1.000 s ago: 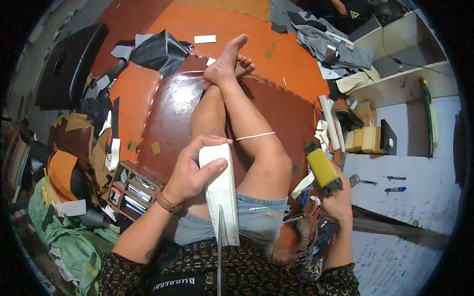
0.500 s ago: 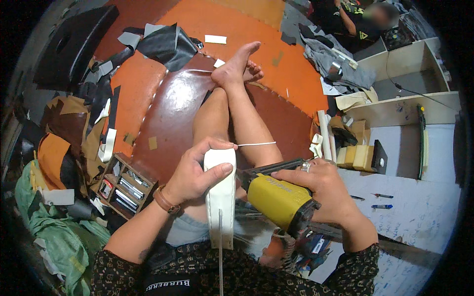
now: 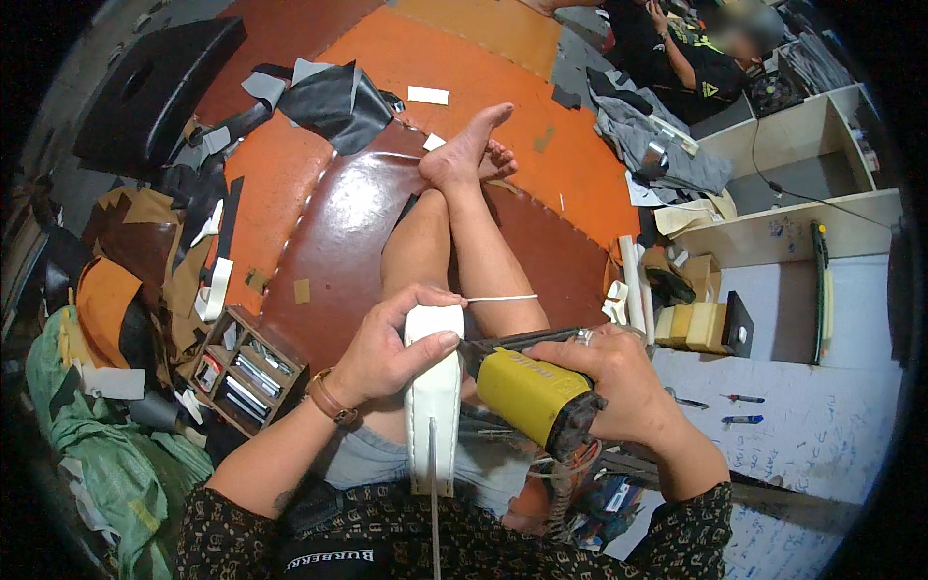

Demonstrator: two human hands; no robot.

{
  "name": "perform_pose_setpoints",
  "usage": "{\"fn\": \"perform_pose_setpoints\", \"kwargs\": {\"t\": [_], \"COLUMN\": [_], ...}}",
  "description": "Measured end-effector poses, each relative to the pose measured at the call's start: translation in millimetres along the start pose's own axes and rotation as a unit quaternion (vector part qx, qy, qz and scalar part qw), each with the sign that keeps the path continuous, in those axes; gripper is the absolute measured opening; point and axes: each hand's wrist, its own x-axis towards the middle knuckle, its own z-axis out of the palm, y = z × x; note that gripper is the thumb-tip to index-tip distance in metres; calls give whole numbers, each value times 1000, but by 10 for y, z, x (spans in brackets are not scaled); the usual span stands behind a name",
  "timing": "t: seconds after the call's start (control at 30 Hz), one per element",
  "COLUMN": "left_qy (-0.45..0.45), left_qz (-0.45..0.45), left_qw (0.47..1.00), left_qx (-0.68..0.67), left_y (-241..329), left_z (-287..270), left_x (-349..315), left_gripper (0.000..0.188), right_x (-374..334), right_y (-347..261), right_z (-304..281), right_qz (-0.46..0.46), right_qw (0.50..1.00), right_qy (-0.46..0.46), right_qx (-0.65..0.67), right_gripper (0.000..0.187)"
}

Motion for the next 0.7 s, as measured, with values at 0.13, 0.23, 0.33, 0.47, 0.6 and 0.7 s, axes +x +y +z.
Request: {"fn": "perform_pose_setpoints", "kwargs": {"t": [0.13,0.23,0.33,0.47,0.6,0.7], "left_qy": [8,6,2,0,-5,-12], "left_qz": [-12,-13,-11,-12,-29,-33], "left_qw": [1000,1000,1000,1000,999,999], "left_qx": [-10,6,24,21,16,33], "left_y": [1,1,11,25,47,59], "left_z": [36,39,21,15,9,-13], "left_x": [-22,-20,-16,-6,-21,-7], "left_gripper": [35,36,35,35,37,40], "right_x": [46,35,48,38,-89,-194], "right_y": [-42,-38,-81,-97,-58,-42], "right_z": [-12,-13,-44,-85,-117,-59], "right_qz": [31,37,53,36,30,40], "right_qw": [999,999,997,998,999,999], "right_qy": [-18,-24,-39,-30,-27,-33], "right_qx": [-5,-26,-47,-36,1,16], "right_gripper": [60,58,58,55,61,69]}}
